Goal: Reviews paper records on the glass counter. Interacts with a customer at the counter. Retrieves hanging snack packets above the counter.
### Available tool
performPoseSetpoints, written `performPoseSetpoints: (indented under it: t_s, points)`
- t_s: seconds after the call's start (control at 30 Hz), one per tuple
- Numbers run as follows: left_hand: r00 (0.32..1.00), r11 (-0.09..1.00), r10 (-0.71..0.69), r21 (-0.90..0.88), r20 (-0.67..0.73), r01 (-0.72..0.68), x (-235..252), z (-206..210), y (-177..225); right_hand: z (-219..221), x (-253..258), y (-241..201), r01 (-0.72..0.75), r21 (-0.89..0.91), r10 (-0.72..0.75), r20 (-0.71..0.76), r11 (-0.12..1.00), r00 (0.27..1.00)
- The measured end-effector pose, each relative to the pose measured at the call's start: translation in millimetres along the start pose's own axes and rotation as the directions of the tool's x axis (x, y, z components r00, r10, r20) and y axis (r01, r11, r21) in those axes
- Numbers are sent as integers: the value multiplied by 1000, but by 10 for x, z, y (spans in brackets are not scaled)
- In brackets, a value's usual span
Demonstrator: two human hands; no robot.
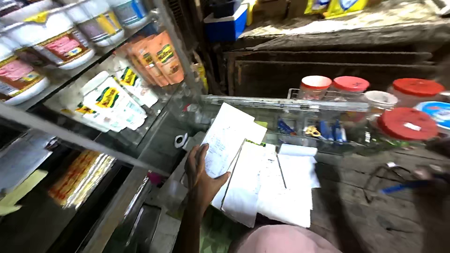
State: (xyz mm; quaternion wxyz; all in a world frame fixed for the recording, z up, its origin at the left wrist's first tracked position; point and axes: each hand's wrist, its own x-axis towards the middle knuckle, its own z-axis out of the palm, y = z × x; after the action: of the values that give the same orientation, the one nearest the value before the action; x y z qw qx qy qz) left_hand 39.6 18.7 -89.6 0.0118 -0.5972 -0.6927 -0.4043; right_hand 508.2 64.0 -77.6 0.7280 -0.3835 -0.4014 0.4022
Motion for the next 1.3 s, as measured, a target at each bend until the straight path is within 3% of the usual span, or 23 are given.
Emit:
performPoseSetpoints:
  t_s: [0.13, 0.3, 0.77, 0.9, 1.13, 1.23, 1.3]
  points:
    - [985, 978, 155, -152, 80, -142, -2, 282, 366, 392, -230, 13, -151, -161, 142, -69, 975, 988]
    - [959, 951, 239, -235, 154, -200, -31, 555, 725, 422, -359, 110, -231, -169, 229, -35, 958, 973]
    - [938, 931, 296, -274, 181, -242, -99, 654, 731, 336, -495, 267, -281, -153, 277, -49, 947, 960]
    - [936, 927, 303, -283, 181, -245, -120, 643, 758, 406, -412, 290, -261, -137, 258, -40, 956, 965]
    - [921, 887, 349, -379, 174, -264, -88, 650, 838, 499, -246, 334, -142, -216, 172, 127, 966, 977]
    - [911, 879, 322, -440, 257, -187, -88, 637, 925, 596, -172, 339, -99, -236, 157, 241, 967, 958]
    - [879, 834, 352, -533, 321, -139, -95, 650, 1013, 699, -174, 366, -120, -250, 177, 218, 961, 960]
